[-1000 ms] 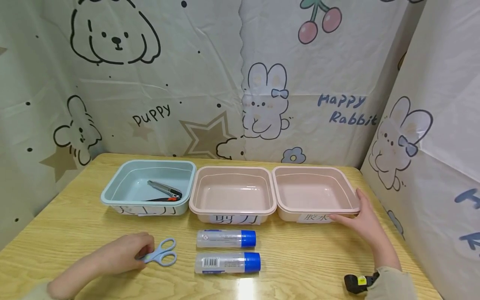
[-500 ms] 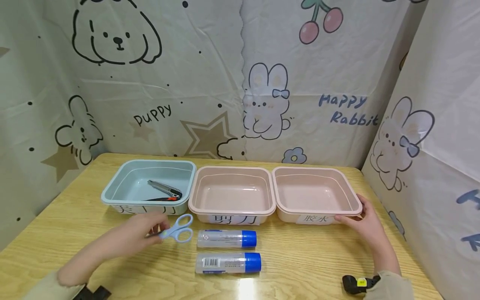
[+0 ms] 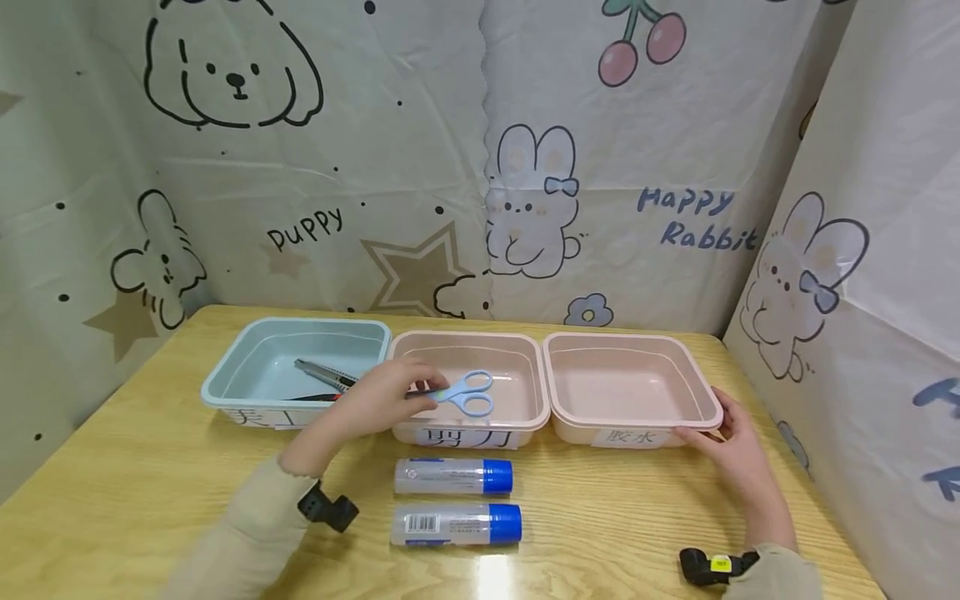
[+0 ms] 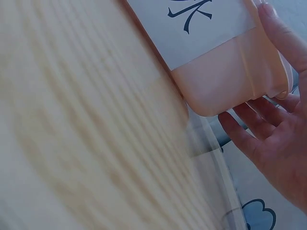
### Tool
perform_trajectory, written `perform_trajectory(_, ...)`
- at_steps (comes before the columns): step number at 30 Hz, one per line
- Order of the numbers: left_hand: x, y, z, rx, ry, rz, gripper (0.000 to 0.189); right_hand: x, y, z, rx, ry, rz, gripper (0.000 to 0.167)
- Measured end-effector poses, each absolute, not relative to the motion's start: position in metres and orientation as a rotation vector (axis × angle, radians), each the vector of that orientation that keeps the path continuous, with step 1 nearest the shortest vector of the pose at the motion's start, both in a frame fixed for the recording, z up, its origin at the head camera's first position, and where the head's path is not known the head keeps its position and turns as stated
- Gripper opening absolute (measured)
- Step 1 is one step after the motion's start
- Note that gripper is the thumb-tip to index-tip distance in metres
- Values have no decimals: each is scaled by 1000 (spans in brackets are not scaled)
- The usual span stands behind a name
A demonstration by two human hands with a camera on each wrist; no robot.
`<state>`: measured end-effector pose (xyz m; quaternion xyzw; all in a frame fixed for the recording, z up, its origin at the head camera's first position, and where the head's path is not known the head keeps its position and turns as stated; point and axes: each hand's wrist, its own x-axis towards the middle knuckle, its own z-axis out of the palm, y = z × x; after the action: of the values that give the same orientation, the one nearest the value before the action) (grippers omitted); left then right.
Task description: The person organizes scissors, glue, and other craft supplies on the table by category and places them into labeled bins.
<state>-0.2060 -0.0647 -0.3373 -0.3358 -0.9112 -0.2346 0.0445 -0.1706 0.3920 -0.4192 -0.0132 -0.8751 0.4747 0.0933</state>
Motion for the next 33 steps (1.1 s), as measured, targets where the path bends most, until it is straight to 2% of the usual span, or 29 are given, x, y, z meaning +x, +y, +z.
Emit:
perform_trajectory(9, -238, -36, -357, -969, -2878, -744, 13, -172, 393, -422, -4, -2535, 1450, 78)
perform_trajectory(20, -252, -24, -371, -863, -3001, -805, 11, -171, 392, -425, -5, -2508, 1461, 78)
perform_trajectory(26, -244, -27, -365, -814, -2983, -831, 17, -171, 390, -423, -19, -2534, 1437, 79)
perform_trajectory(33, -207, -36, -348, -980, -2905, -686, 20, -172, 391, -422, -27, -2543, 1418, 79)
